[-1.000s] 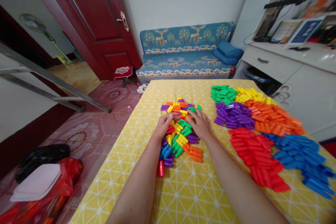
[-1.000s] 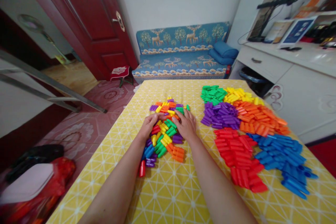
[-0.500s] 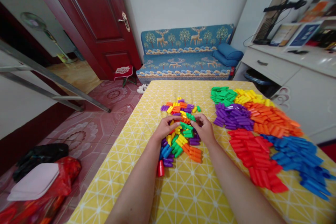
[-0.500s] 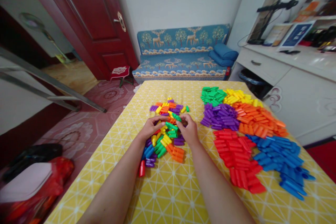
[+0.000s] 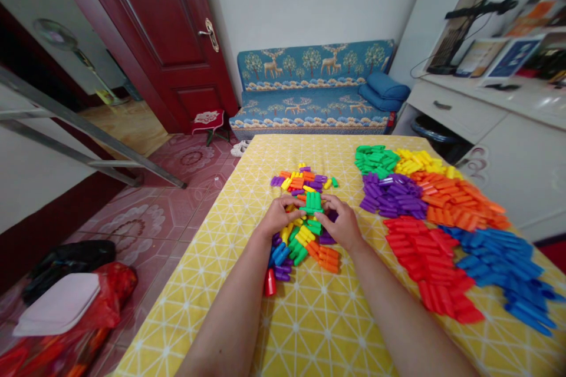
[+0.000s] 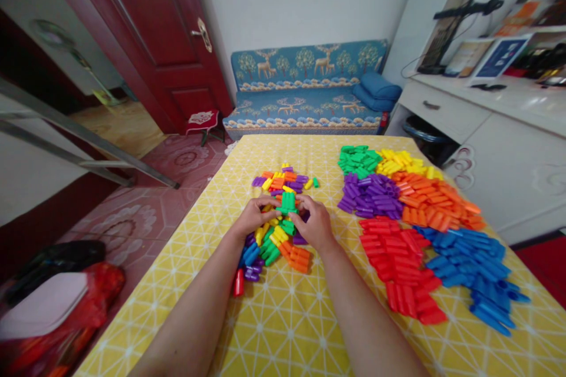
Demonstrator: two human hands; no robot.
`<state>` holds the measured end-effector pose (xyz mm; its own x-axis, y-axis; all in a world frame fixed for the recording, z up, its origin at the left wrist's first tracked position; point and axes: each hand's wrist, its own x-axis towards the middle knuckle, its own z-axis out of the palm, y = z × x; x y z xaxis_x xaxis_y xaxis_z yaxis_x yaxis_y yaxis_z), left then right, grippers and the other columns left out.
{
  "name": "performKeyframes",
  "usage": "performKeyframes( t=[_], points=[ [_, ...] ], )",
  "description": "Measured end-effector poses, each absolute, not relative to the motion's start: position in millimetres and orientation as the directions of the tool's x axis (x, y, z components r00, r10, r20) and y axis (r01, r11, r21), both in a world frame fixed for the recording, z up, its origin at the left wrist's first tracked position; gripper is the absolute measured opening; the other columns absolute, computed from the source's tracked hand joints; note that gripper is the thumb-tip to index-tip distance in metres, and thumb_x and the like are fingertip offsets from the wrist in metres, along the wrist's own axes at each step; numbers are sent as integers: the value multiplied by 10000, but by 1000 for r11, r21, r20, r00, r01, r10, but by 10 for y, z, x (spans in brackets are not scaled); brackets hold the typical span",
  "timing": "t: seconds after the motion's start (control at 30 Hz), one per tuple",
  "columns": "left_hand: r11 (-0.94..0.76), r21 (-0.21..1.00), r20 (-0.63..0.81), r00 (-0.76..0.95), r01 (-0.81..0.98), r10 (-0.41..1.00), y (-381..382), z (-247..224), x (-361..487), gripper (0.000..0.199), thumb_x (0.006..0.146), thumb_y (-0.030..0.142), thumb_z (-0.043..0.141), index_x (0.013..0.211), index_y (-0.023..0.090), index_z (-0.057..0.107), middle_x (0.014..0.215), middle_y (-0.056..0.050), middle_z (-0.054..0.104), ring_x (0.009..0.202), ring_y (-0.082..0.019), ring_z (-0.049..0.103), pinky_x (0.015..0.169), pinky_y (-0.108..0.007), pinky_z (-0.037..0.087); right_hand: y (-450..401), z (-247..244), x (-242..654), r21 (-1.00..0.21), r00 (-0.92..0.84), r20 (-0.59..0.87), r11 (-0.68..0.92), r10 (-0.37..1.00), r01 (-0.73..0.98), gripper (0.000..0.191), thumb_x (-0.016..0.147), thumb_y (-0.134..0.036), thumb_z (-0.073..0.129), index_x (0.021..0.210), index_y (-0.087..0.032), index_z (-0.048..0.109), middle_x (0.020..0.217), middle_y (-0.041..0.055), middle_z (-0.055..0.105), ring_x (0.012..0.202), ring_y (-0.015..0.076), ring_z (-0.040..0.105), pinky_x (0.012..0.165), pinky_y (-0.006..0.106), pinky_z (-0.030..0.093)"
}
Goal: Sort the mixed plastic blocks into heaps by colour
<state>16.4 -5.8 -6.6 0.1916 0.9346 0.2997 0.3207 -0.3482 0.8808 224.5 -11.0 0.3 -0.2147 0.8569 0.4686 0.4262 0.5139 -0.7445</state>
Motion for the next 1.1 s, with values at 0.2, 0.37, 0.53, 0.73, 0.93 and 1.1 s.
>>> performKeyframes(
  t=[0.2,0.37,0.53,0.73,0.93,1.1],
  points=[
    [-336,894,274,230,296,934,-73,-41,165,250,744,382,725,859,161,744,870,-70,700,837,-195,638,806,-306,475,-138,29,2248,-858,-14,460,448,888,253,190,775,-267,604,958,-217,596,781,-4,646,723,162,608,702,278,472],
    [-306,913,267,172,270,948,-74,-29,170,252,739,393,726,822,156,746,823,-69,694,796,-193,632,787,-311,479,-68,-24,2281,-901,94,408,383,908,206,181,852,-363,539,891,-207,622,767,19,654,696,175,610,684,301,494],
    [-371,912,356,111,174,928,-63,-2,175,284,824,397,642,971,169,727,1061,-105,684,1001,-220,621,927,-345,464,-22,-37,2214,-776,-162,522,545,838,319,367,872,-314,521,1226,-254,599,1240,63,602,1140,224,560,955,379,464],
    [-324,935,299,172,144,939,-60,-33,173,422,783,350,701,1168,183,663,1220,-113,645,1109,-241,591,999,-379,437,-49,-21,2163,-553,-423,487,645,764,527,511,830,-181,530,1317,-334,541,1402,14,499,1231,249,492,1039,461,383],
    [-253,967,248,122,34,961,-57,-45,176,442,698,312,781,1103,162,687,1105,-104,693,982,-214,635,913,-344,488,-55,-55,2124,-591,-370,547,659,751,464,306,815,-185,591,1091,-291,669,1169,40,614,1092,223,574,919,395,462],
    [-216,974,223,112,-73,968,-53,-42,205,401,662,315,806,1016,154,708,987,-82,721,879,-192,660,864,-328,505,-80,-24,2092,-636,-342,552,649,761,417,291,817,-230,627,1100,-287,662,1094,43,638,1041,220,595,890,384,476]
  ],
)
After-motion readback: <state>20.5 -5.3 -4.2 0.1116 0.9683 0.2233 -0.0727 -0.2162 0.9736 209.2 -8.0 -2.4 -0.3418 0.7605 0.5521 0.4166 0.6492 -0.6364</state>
